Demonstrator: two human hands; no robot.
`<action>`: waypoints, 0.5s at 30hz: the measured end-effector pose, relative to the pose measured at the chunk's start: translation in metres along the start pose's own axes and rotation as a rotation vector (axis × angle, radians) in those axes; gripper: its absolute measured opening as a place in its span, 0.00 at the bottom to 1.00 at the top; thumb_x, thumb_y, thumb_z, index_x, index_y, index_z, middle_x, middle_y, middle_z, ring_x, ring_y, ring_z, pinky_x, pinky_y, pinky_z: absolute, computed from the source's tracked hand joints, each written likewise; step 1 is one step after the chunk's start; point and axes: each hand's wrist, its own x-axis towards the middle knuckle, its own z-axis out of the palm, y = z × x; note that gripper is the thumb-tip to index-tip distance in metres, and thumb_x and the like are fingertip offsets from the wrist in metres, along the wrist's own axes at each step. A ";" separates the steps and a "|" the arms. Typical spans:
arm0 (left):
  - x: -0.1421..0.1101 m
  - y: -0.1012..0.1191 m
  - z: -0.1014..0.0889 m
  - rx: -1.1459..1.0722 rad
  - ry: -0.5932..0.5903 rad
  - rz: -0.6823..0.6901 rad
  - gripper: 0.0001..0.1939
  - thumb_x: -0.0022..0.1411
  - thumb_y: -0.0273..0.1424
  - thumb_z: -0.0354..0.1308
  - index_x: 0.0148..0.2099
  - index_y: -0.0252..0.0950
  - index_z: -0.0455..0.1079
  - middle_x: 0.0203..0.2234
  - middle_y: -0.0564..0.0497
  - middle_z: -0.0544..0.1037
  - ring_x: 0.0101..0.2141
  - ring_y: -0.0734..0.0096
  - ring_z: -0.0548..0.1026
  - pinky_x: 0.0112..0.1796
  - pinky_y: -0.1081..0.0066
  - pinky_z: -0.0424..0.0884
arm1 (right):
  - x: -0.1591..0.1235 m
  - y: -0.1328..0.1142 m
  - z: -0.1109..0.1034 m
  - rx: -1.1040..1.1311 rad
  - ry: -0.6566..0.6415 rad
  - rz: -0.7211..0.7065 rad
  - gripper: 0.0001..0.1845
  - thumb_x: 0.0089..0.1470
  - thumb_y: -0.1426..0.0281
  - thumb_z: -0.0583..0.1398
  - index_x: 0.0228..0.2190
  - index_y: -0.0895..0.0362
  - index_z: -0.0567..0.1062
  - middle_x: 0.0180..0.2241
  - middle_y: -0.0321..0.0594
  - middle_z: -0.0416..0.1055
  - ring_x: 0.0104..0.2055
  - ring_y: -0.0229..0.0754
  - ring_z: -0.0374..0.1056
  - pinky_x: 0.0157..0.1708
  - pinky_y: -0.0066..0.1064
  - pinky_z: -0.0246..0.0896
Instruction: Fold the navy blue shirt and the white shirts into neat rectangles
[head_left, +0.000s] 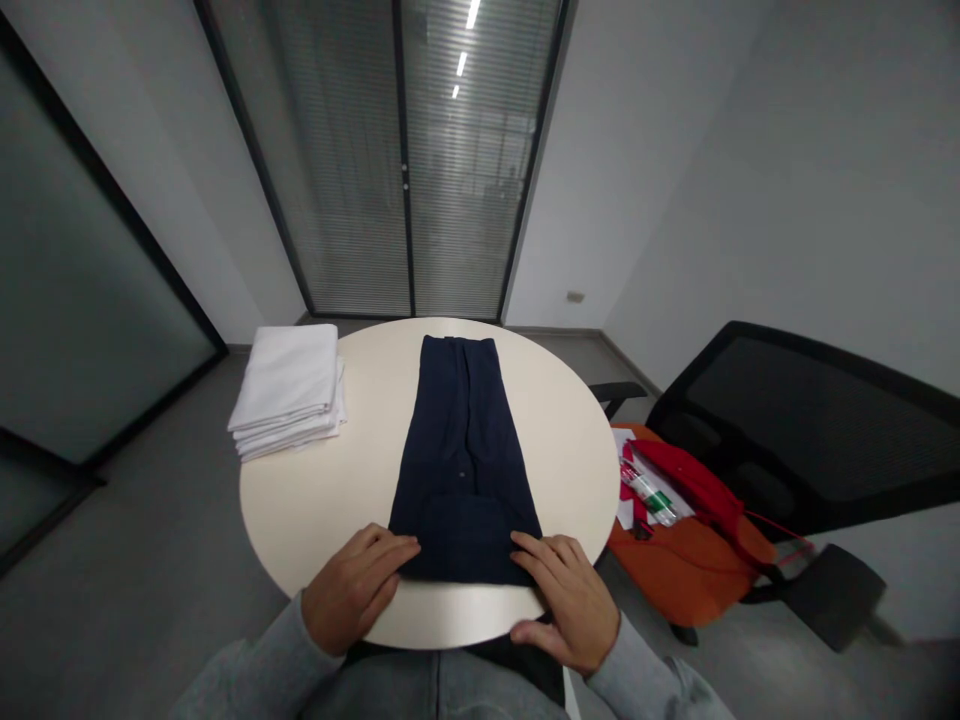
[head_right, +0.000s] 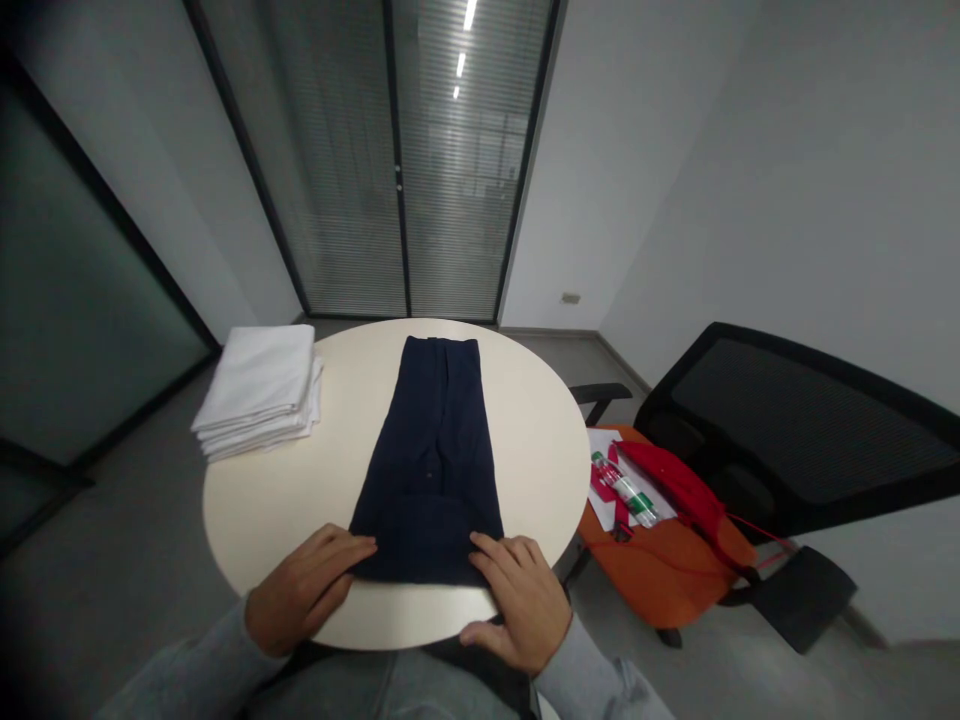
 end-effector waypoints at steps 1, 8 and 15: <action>-0.002 0.002 0.001 -0.031 0.020 -0.024 0.23 0.67 0.19 0.51 0.61 0.38 0.70 0.48 0.45 0.81 0.45 0.62 0.76 0.48 0.63 0.76 | 0.000 0.000 0.001 0.001 0.029 -0.011 0.42 0.57 0.36 0.57 0.55 0.58 0.72 0.61 0.54 0.71 0.51 0.56 0.69 0.51 0.49 0.64; -0.014 0.023 0.001 -0.307 0.108 -0.365 0.14 0.73 0.33 0.51 0.54 0.42 0.74 0.46 0.44 0.80 0.48 0.61 0.78 0.49 0.63 0.76 | -0.007 -0.006 0.002 0.102 0.105 -0.028 0.19 0.67 0.53 0.59 0.50 0.54 0.73 0.54 0.49 0.76 0.46 0.52 0.70 0.46 0.46 0.66; -0.026 0.027 0.000 -0.525 0.074 -0.589 0.15 0.74 0.41 0.52 0.54 0.41 0.73 0.48 0.44 0.83 0.55 0.56 0.78 0.56 0.59 0.74 | -0.002 -0.019 -0.005 0.498 0.284 0.180 0.06 0.65 0.66 0.61 0.43 0.48 0.76 0.44 0.43 0.81 0.48 0.51 0.73 0.47 0.44 0.70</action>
